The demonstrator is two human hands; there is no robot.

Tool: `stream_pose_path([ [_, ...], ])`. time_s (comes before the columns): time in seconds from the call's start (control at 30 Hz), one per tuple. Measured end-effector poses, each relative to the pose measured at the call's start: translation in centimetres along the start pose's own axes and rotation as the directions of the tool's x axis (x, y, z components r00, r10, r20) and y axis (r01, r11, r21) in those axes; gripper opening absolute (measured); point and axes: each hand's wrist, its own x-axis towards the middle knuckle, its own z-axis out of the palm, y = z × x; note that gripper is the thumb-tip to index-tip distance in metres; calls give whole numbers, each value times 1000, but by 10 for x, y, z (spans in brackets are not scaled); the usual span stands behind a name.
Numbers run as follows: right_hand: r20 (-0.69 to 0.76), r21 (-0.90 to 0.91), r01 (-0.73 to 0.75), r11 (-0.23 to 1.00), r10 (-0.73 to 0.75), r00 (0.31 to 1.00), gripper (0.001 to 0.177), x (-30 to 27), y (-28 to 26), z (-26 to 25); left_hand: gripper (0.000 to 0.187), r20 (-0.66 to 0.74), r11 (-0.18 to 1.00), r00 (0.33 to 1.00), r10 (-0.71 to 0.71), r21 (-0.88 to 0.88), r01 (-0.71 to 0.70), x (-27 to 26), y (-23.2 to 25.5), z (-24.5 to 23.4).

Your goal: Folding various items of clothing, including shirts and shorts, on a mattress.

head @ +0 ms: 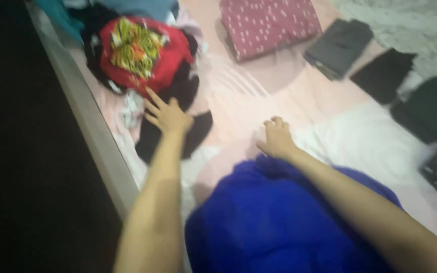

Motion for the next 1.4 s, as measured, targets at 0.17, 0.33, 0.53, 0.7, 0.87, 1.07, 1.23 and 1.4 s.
stream_pose_path([
  [0.17,134,153,-8,988,-13,991,75,-12,-6,3,60,118,994,990,70,-95,-59,15,-52,40],
  [0.33,89,254,-30,967,8,996,69,-21,22,26,14,26,846,996,83,-531,-56,-36,17,28],
  [0.53,10,527,-82,846,91,996,70,-3,19,24,29,284,778,946,157,-626,58,-66,84,53],
  [0.7,101,742,-179,646,156,983,88,12,13,1,33,344,650,826,446,-759,-34,-76,105,41],
  [0.87,-262,742,354,569,-240,935,77,28,40,-46,21,430,498,706,562,-858,126,-101,126,-49],
  [1.07,-9,820,189,540,-319,948,13,15,0,-127,40,96,546,767,634,-758,-357,-99,122,-101],
  [1.23,-118,661,415,626,-459,880,31,-2,-54,-234,62,55,500,745,664,-774,-389,-85,151,-162],
  [1.4,97,709,268,652,-466,879,43,0,-32,-267,51,-228,317,656,720,-732,-603,-49,138,-199],
])
